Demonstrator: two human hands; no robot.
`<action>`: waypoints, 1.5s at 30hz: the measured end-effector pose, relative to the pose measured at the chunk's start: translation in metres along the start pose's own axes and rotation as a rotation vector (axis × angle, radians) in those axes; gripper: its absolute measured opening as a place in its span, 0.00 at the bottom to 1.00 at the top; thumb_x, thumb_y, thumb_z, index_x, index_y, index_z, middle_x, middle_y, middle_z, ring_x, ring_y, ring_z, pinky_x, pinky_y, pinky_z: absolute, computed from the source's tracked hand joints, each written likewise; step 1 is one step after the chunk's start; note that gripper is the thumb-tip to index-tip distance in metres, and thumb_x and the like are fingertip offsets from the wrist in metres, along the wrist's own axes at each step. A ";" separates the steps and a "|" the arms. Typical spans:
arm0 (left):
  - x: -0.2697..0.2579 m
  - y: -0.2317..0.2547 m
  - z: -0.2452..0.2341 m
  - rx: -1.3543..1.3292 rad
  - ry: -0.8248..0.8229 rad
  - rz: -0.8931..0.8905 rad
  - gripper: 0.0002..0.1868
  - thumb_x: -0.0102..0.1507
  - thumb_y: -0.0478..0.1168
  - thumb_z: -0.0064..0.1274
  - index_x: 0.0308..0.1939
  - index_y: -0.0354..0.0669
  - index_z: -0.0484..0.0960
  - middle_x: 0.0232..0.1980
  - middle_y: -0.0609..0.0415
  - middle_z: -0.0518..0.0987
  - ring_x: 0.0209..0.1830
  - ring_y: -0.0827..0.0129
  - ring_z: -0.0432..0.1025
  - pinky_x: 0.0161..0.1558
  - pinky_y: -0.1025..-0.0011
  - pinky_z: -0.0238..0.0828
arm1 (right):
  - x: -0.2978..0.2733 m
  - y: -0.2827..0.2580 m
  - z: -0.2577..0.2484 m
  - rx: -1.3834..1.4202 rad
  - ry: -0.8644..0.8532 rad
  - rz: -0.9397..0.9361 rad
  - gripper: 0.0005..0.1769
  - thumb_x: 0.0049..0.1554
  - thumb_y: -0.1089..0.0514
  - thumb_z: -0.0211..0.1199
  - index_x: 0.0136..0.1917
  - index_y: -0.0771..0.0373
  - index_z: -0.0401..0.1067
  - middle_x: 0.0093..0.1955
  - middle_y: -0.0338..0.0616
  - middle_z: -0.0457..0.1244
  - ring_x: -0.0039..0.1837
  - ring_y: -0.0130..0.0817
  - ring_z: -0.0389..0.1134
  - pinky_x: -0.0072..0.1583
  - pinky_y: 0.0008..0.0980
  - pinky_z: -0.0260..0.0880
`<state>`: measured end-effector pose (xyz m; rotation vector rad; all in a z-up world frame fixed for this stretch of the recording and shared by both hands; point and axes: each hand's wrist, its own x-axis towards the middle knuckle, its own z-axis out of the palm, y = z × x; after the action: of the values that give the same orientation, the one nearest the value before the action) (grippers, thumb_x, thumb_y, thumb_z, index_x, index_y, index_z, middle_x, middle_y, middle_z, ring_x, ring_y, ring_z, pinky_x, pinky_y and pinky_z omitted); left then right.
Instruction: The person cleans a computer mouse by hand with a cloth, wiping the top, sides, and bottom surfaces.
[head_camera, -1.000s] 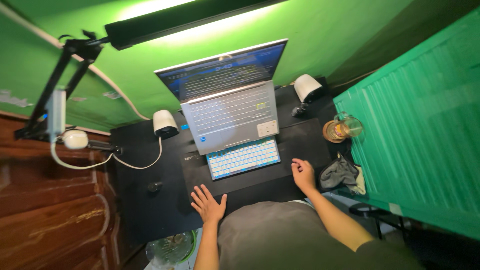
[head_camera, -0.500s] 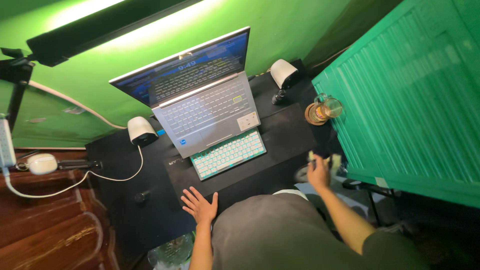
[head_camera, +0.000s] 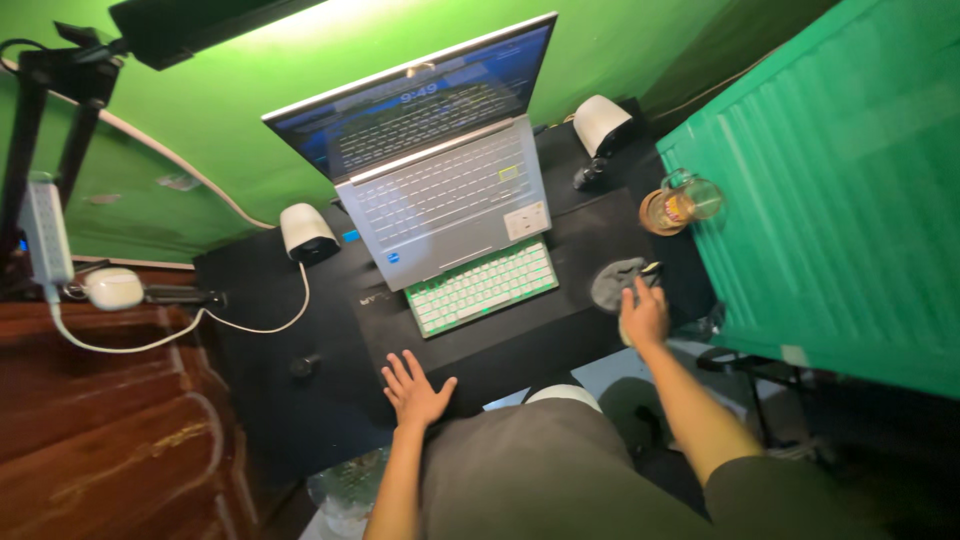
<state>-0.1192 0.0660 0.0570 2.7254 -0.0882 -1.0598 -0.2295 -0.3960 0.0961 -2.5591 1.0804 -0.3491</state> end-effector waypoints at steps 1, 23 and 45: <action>0.003 -0.004 0.000 0.000 -0.014 0.016 0.77 0.64 0.78 0.65 0.97 0.44 0.34 0.98 0.33 0.26 0.98 0.30 0.25 0.89 0.31 0.37 | -0.011 -0.008 0.008 0.055 0.002 -0.004 0.26 0.70 0.46 0.72 0.76 0.58 0.82 0.64 0.60 0.71 0.65 0.63 0.73 0.65 0.56 0.75; -0.070 -0.064 0.030 -0.105 0.183 -0.082 0.68 0.66 0.68 0.67 0.96 0.41 0.44 0.99 0.43 0.35 0.99 0.42 0.33 0.89 0.36 0.43 | -0.025 -0.011 -0.020 -0.121 -0.126 -0.211 0.36 0.75 0.34 0.63 0.88 0.53 0.75 0.70 0.68 0.69 0.68 0.71 0.73 0.66 0.64 0.76; -0.119 -0.231 0.071 -0.844 0.386 0.258 0.25 0.73 0.52 0.67 0.71 0.46 0.89 0.79 0.44 0.82 0.81 0.49 0.76 0.80 0.55 0.73 | -0.270 -0.216 0.091 -0.087 -0.312 -0.543 0.33 0.72 0.42 0.65 0.84 0.55 0.74 0.65 0.56 0.68 0.64 0.61 0.72 0.60 0.59 0.76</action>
<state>-0.2604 0.2940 0.0337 2.0130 0.0585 -0.3502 -0.2426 -0.0395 0.0744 -2.8279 0.2881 -0.0221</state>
